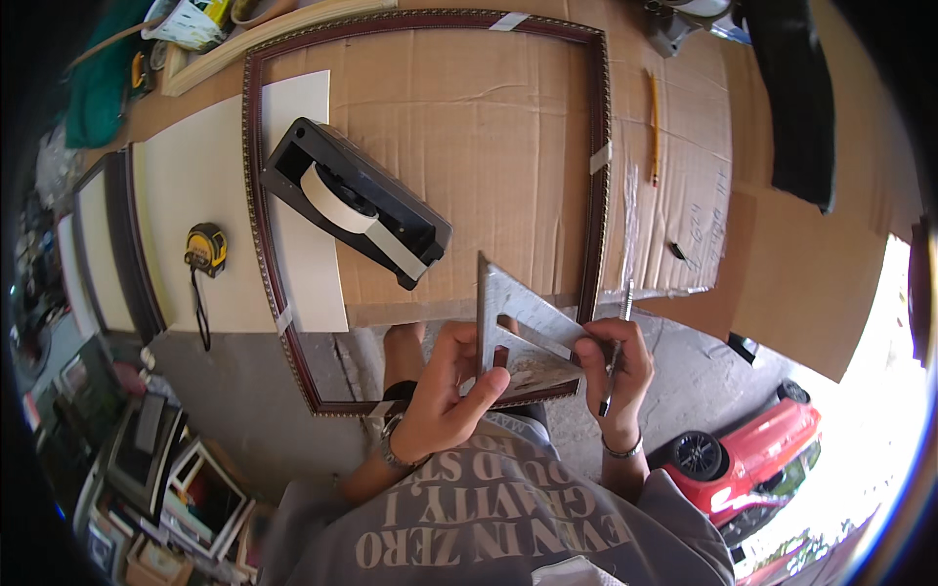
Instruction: The person assembles a picture frame by applying tape to the corners, then measures and marks the frame using a tape measure and a set square. The person uses a pen to mark measurements and aligns the set square to draw straight lines on the frame.
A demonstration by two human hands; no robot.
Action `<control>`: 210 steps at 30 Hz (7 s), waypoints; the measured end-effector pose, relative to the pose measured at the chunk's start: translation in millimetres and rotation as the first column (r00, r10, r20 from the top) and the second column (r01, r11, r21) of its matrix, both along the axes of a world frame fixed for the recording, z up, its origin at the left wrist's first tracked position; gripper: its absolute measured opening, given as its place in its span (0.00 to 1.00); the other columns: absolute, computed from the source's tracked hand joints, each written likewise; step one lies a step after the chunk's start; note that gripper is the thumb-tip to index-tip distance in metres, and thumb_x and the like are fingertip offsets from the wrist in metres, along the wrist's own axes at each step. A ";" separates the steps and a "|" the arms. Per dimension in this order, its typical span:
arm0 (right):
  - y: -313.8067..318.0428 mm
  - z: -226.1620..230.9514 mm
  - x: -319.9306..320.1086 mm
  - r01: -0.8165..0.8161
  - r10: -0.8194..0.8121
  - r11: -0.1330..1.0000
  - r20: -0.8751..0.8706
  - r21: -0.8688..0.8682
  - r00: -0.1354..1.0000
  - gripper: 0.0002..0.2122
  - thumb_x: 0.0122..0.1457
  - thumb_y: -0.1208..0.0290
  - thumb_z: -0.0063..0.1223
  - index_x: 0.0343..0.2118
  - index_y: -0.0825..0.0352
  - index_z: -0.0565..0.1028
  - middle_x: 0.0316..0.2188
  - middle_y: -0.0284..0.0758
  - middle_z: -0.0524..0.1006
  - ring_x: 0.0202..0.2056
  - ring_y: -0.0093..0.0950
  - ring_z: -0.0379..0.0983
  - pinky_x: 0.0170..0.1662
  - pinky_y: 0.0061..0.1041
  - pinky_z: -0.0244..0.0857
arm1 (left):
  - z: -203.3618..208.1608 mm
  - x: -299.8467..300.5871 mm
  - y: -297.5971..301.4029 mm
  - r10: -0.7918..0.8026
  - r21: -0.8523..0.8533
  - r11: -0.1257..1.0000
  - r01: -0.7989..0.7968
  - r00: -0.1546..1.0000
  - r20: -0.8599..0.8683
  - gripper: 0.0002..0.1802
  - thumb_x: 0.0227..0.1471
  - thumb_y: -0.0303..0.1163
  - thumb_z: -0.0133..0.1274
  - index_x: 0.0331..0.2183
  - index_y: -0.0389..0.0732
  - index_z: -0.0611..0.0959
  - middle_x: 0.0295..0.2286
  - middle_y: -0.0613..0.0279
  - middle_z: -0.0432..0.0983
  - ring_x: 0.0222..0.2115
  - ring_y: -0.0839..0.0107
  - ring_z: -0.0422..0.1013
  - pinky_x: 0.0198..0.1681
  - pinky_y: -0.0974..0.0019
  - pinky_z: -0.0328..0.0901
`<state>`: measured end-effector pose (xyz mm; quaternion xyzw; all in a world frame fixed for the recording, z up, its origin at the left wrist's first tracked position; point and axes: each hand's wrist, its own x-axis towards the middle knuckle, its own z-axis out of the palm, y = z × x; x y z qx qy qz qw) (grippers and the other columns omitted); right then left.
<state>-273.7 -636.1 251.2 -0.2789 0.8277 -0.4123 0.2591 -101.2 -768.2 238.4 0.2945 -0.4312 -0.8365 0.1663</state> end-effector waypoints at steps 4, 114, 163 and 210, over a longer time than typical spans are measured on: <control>3.4 -4.0 -42.5 -0.125 0.125 0.992 0.032 -0.002 0.992 0.10 0.55 0.79 0.67 0.38 0.70 0.77 0.28 0.38 0.80 0.27 0.28 0.77 0.32 0.24 0.69 | -3.2 -24.4 20.5 0.126 0.127 0.985 -0.118 0.991 -0.054 0.18 0.67 0.32 0.52 0.52 0.37 0.67 0.50 0.60 0.73 0.43 0.79 0.68 0.49 0.71 0.64; -135.5 -102.2 352.8 0.244 -0.229 0.967 0.164 -0.077 0.959 0.09 0.58 0.76 0.62 0.35 0.71 0.71 0.29 0.48 0.78 0.34 0.50 0.76 0.37 0.39 0.69 | -99.5 263.0 -115.5 -0.005 -0.010 1.000 0.008 0.966 0.258 0.19 0.70 0.45 0.46 0.50 0.41 0.63 0.40 0.63 0.70 0.33 0.82 0.67 0.29 0.72 0.67; -85.6 -114.2 415.9 0.220 -0.152 0.960 -0.340 0.170 0.928 0.25 0.51 0.66 0.72 0.51 0.63 0.76 0.38 0.36 0.82 0.36 0.36 0.80 0.41 0.31 0.73 | -142.2 261.7 -90.1 -0.100 -0.046 0.993 0.109 0.981 0.165 0.24 0.69 0.48 0.45 0.49 0.34 0.75 0.41 0.54 0.78 0.36 0.68 0.76 0.41 0.65 0.71; -96.3 -133.7 411.9 0.234 -0.198 0.967 -0.275 0.103 0.941 0.19 0.49 0.79 0.66 0.44 0.66 0.72 0.35 0.41 0.80 0.38 0.45 0.79 0.39 0.38 0.73 | -137.7 255.5 -79.0 -0.063 -0.080 0.992 0.096 0.937 0.344 0.27 0.70 0.49 0.40 0.30 0.37 0.80 0.24 0.63 0.76 0.24 0.76 0.72 0.27 0.72 0.67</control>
